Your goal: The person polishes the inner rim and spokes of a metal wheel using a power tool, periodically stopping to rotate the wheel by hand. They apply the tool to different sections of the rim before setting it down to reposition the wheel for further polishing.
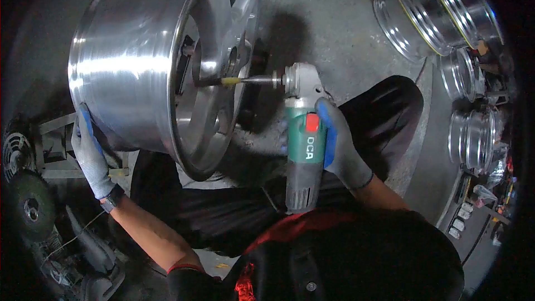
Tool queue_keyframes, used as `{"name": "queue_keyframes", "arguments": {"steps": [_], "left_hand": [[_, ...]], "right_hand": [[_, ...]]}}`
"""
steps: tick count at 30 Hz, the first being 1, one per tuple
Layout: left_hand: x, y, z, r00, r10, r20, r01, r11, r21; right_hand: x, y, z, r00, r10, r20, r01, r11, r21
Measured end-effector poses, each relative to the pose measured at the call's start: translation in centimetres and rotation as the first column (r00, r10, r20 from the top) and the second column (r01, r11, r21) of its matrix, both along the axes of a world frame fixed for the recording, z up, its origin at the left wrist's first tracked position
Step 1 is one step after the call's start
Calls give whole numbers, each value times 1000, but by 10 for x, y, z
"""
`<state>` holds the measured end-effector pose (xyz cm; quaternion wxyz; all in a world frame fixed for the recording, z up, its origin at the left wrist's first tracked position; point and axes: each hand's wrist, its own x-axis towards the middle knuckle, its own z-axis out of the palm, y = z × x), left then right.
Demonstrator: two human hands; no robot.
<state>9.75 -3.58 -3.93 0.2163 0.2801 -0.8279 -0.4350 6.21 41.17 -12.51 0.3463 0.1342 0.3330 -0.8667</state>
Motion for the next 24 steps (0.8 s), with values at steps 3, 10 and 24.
{"name": "queue_keyframes", "arguments": {"steps": [3, 10, 24], "left_hand": [[1, 1, 1, 1000, -10, 9, 10, 1000, -4], [2, -7, 0, 998, -50, 31, 50, 999, -8], [-1, 7, 8, 999, -3, 43, 3, 1000, -6]], "right_hand": [[-9, 4, -6, 999, 35, 12, -34, 999, -38], [-2, 6, -9, 999, 24, -22, -24, 999, 27], [4, 6, -10, 1000, 25, -12, -25, 998, -58]]}}
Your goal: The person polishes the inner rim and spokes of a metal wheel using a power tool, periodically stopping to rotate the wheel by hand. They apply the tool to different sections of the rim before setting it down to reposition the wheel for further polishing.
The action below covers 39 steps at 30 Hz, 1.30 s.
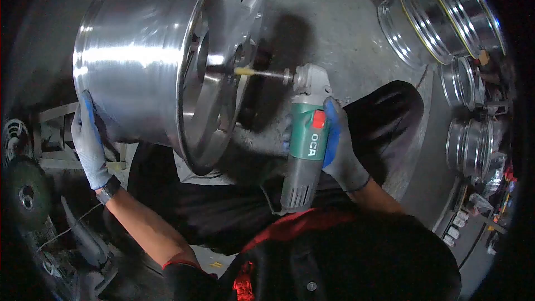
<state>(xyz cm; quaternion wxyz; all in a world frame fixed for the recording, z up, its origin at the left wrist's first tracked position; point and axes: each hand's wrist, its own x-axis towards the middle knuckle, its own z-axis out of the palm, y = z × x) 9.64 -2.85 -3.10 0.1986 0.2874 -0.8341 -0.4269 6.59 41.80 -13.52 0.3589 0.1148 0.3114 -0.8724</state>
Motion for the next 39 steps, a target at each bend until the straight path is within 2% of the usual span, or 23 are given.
{"name": "queue_keyframes", "arguments": {"steps": [2, 4, 7, 8, 9, 10, 13, 15, 16, 18, 21, 24, 27, 30, 34, 36, 37, 39], "left_hand": [[1, -2, 0, 1000, 7, 5, -7, 1000, 25], [3, -1, -3, 996, -76, -53, 75, 997, -10], [1, 1, -1, 999, 29, 19, -30, 995, 98], [2, 0, -1, 999, 42, 18, -44, 994, 99], [3, -1, -1, 1000, 22, 17, -22, 999, 44], [3, -1, -1, 1000, -2, 16, 2, 1000, -11], [1, 2, -1, 1000, 1, -1, -1, 1000, -28], [1, -6, -2, 1000, 16, 20, -15, 999, -37], [2, -9, -5, 999, 27, 45, -25, 998, -51], [2, -4, -5, 996, 66, 56, -62, 995, -79], [1, 0, -1, 994, 92, 53, -87, 992, -89], [4, -6, -5, 999, 51, 16, -50, 997, -50], [4, -10, -10, 999, 41, -11, -41, 998, -41], [3, -7, -8, 998, 57, -7, -58, 997, -49], [2, -3, -6, 999, 39, -27, -40, 999, -37], [3, -6, -7, 999, 29, -24, -29, 999, -33], [3, -8, -8, 1000, 16, -21, -17, 999, -31], [3, -13, -11, 999, 39, -11, -40, 999, -27]], "right_hand": [[-1, 1, -4, 1000, 9, 11, -9, 1000, -7], [-2, 3, -8, 1000, 16, 18, -16, 1000, -12], [-3, 3, -7, 997, 71, -12, -71, 997, 29], [-8, 0, -4, 999, 35, -4, -35, 998, -43], [-11, -2, -2, 1000, -2, 6, 2, 993, -115], [-12, -3, -1, 1000, 8, 3, -7, 993, -116], [-15, 3, 1, 999, -8, 43, 14, 992, -129], [-13, 9, 0, 993, 81, -90, -75, 995, 72], [-15, 9, 0, 992, 87, -90, -80, 994, 77], [-19, 5, 0, 997, 40, 66, -30, 989, -147], [-22, -1, 13, 997, -28, 74, 34, 996, -83], [-19, 3, 3, 997, 51, 53, -42, 988, -150], [-18, 6, 6, 998, 62, -8, -62, 997, -50], [-19, 2, 9, 999, -15, -30, 14, 999, -41], [-18, 5, 8, 1000, -7, 15, 8, 999, -35], [-18, 11, 7, 992, 105, -72, -97, 990, 97], [-18, 10, 7, 992, 108, -70, -101, 990, 99], [-19, 6, 8, 999, 2, 41, 1, 998, -69]]}}
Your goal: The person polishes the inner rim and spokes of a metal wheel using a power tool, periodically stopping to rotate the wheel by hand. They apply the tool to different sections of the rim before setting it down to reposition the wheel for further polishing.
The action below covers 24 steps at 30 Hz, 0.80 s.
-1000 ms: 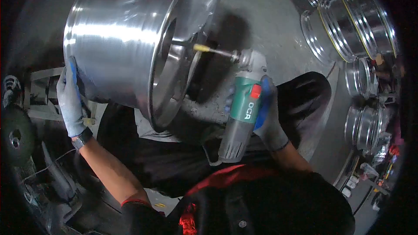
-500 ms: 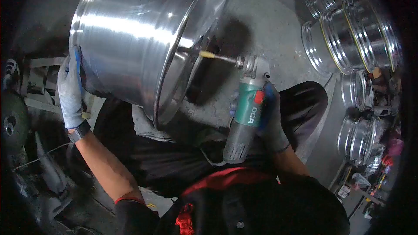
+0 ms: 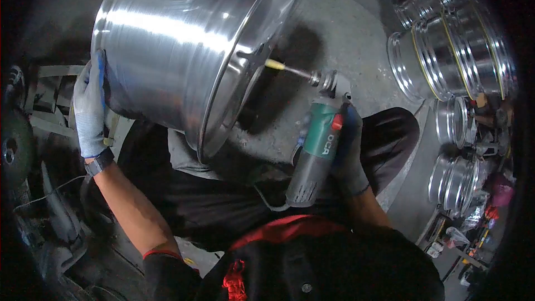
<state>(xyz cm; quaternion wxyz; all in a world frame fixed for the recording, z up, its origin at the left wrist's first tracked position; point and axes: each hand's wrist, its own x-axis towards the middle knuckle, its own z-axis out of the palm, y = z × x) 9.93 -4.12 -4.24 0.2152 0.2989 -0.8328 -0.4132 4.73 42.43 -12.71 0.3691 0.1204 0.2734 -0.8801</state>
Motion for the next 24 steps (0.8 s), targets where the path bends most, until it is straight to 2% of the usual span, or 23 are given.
{"name": "queue_keyframes", "arguments": {"steps": [3, 6, 9, 11, 13, 15, 16, 18, 19, 22, 24], "left_hand": [[0, 2, 2, 1000, 9, -1, -9, 1000, -19], [-1, 10, 7, 1000, 11, -2, -11, 999, -37], [0, 9, 7, 1000, 20, 21, -20, 999, -31], [2, 6, 5, 999, 11, 37, -10, 1000, -29], [1, 1, 2, 997, 67, 38, -68, 998, 12], [4, -1, 1, 998, 39, 44, -39, 999, 4], [5, -2, 1, 998, 15, 55, -14, 1000, -4], [3, -7, -4, 1000, 9, 21, -9, 1000, 0], [3, -9, -6, 1000, 6, -12, -6, 1000, 3], [3, 0, 0, 998, 54, 45, -53, 999, -3], [4, -2, 0, 998, 34, 52, -34, 999, -9]], "right_hand": [[-5, 1, -1, 996, -7, -88, 15, 996, 93], [0, 3, -4, 999, 31, -30, -30, 999, 20], [1, 7, -9, 992, 106, -67, -104, 994, 27], [-1, 3, -4, 998, 50, -43, -47, 997, 64], [-1, -2, -1, 1000, -10, -27, 13, 994, 104], [0, -3, -5, 999, 5, -44, -6, 999, -34], [0, 1, -10, 999, 3, -45, -4, 999, -34], [0, 7, -12, 972, 126, -199, -89, 978, 187], [0, 5, -10, 972, 127, -197, -90, 978, 187], [-3, -1, -2, 993, 31, -110, -17, 991, 130], [-5, 0, -9, 995, 18, -96, -20, 999, -25]]}}
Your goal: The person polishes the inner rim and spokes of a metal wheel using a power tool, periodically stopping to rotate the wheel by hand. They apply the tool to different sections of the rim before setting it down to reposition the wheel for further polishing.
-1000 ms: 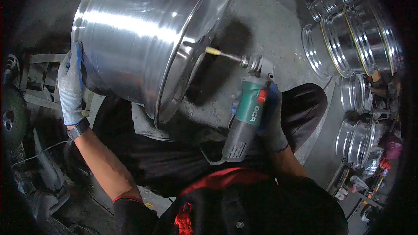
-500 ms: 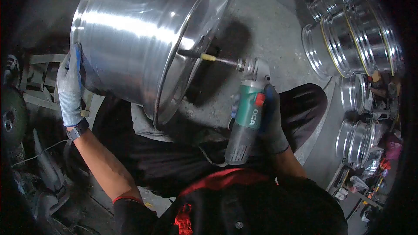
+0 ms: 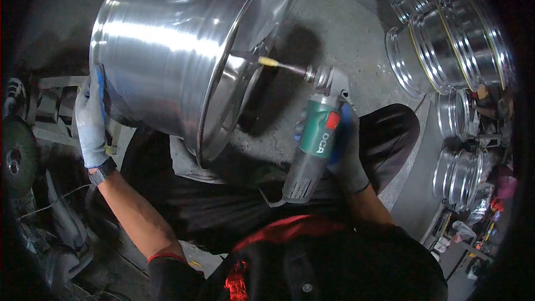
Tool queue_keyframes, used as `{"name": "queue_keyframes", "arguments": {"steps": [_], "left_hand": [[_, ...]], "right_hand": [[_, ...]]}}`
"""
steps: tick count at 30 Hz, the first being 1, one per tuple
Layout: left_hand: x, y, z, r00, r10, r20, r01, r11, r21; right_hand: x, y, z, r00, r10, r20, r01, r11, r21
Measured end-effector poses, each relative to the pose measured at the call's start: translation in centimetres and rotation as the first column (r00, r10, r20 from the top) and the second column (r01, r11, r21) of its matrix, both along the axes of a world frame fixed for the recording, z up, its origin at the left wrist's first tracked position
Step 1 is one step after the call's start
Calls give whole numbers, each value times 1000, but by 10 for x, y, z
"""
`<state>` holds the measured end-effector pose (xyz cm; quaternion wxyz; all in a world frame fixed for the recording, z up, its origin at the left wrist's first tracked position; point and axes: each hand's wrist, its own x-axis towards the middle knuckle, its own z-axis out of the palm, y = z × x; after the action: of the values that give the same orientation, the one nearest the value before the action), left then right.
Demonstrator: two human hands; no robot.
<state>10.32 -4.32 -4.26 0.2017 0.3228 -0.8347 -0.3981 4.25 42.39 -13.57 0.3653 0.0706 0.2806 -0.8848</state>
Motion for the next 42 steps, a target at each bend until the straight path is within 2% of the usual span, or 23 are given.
{"name": "queue_keyframes", "arguments": {"steps": [1, 3, 7, 9, 10, 13, 16, 19, 21, 22, 26, 27, 28, 30, 32, 34, 36, 38, 42], "left_hand": [[0, 0, 0, 1000, -19, 7, 19, 1000, -4], [1, 6, 3, 999, -37, 6, 37, 999, -14], [0, 5, 2, 996, -87, -11, 86, 994, -68], [1, 4, 4, 997, -79, -5, 79, 996, -27], [1, 4, 4, 998, -70, 2, 70, 997, 18], [0, 8, 2, 998, -36, -50, 36, 999, -5], [1, 3, 4, 998, -67, 19, 67, 998, -19], [0, 8, 5, 998, -61, -8, 61, 998, 32], [0, 5, 2, 998, -50, -23, 51, 998, 31], [1, 3, 0, 999, -32, -31, 33, 999, 28], [1, -2, 1, 997, -74, 17, 74, 997, -13], [0, 0, 1, 999, -37, 14, 38, 998, -41], [0, 1, 0, 1000, -1, 8, 1, 998, -68], [-1, 7, 4, 1000, -10, 1, 10, 1000, -22], [0, 8, 5, 1000, -12, 0, 12, 1000, 24], [1, 1, 3, 998, -67, 12, 68, 995, -78], [2, -1, 0, 998, -64, -9, 64, 997, -45], [0, -2, -1, 998, -62, -32, 62, 998, -10], [-3, -2, -3, 996, -69, -48, 65, 995, -77]], "right_hand": [[0, 3, -3, 1000, -3, -5, 3, 1000, -1], [1, 11, -7, 987, 106, -121, -83, 980, 179], [3, 2, -3, 999, 9, -31, -4, 987, 162], [1, -3, 5, 1000, -26, -8, 26, 997, 75], [1, -2, 4, 1000, -28, -11, 29, 997, 74], [0, 4, -2, 992, 67, -103, -47, 983, 180], [-2, -1, 0, 998, 11, -63, -2, 989, 150], [0, -5, 7, 999, -47, 7, 46, 997, 58], [3, -4, 8, 997, -35, -66, 46, 984, 172], [3, -5, 8, 997, -36, -64, 46, 984, 173], [-1, -12, 15, 996, -81, 35, 78, 993, 85], [-2, -13, 18, 992, -98, 84, 94, 994, 52], [-1, -10, 16, 992, -102, 80, 98, 994, 51], [0, -2, 9, 997, -24, -67, 33, 990, 134], [-4, 0, 6, 1000, -8, -11, 9, 996, 84], [-9, -1, 5, 999, 13, 46, -15, 1000, 28], [-15, -3, 10, 998, -33, 59, 34, 999, -26], [-17, -6, 17, 998, -54, 35, 55, 998, -18], [-13, -8, 12, 996, -80, -44, 82, 996, 36]]}}
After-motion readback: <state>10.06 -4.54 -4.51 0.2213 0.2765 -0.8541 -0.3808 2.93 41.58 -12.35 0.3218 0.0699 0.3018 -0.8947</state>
